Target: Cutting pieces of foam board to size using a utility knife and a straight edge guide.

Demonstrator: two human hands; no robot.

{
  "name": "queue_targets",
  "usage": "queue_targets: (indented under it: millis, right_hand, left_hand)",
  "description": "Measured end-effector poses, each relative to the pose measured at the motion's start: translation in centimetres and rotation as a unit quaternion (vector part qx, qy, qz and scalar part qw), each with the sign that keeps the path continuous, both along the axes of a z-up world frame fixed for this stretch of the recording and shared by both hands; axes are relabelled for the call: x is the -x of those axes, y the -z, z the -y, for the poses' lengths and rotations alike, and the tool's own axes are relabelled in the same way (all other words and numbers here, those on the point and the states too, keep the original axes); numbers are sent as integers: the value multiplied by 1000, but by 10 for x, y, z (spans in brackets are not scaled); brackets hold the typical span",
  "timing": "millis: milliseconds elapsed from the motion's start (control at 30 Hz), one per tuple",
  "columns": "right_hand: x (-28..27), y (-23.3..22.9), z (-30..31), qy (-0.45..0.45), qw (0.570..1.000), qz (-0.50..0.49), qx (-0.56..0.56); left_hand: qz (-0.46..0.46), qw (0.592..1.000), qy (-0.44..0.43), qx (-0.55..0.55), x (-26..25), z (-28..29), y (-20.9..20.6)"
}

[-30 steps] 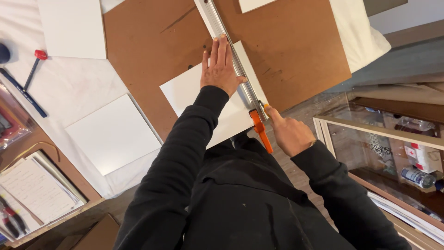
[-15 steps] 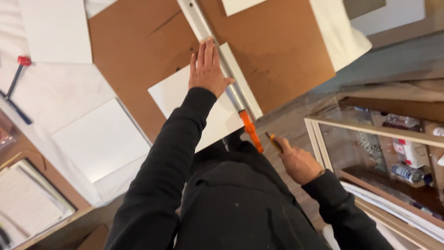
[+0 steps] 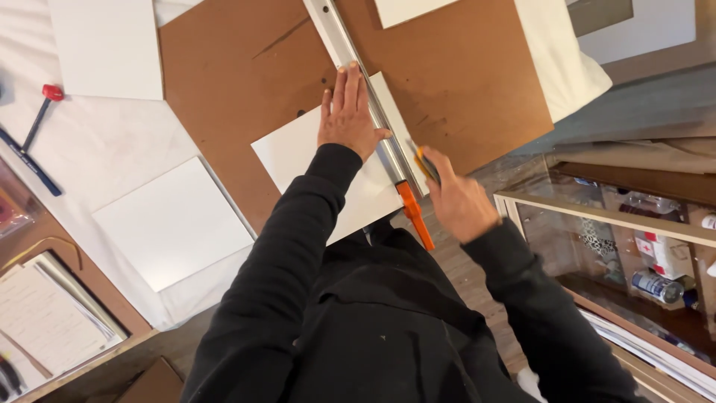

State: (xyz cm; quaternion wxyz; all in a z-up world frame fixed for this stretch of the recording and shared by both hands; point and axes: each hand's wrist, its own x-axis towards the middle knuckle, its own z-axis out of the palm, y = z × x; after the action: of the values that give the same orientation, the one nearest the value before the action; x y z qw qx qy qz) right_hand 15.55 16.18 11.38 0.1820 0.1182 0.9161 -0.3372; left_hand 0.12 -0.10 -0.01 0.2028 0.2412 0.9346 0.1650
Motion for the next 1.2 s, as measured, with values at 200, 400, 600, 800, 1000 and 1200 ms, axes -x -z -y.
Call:
queue_targets:
  millis: [200, 400, 600, 800, 1000, 1200]
  right_hand:
    - [64, 26, 7, -32, 996, -80, -13]
    - [98, 51, 9, -43, 998, -48, -8]
    - [108, 58, 11, -43, 998, -40, -9]
    - [115, 54, 16, -49, 999, -4, -21]
    - [120, 44, 19, -54, 998, 33, -27]
    - [114, 48, 18, -59, 998, 30, -16]
  left_hand:
    - [2, 1000, 4, 11, 1, 1, 0]
    - [1, 999, 12, 31, 3, 0, 2]
    - [7, 1000, 9, 29, 3, 0, 5]
    - [-2, 1000, 5, 16, 3, 1, 11]
    - [-1, 1000, 10, 16, 2, 1, 7]
    - [-14, 999, 8, 32, 3, -1, 9]
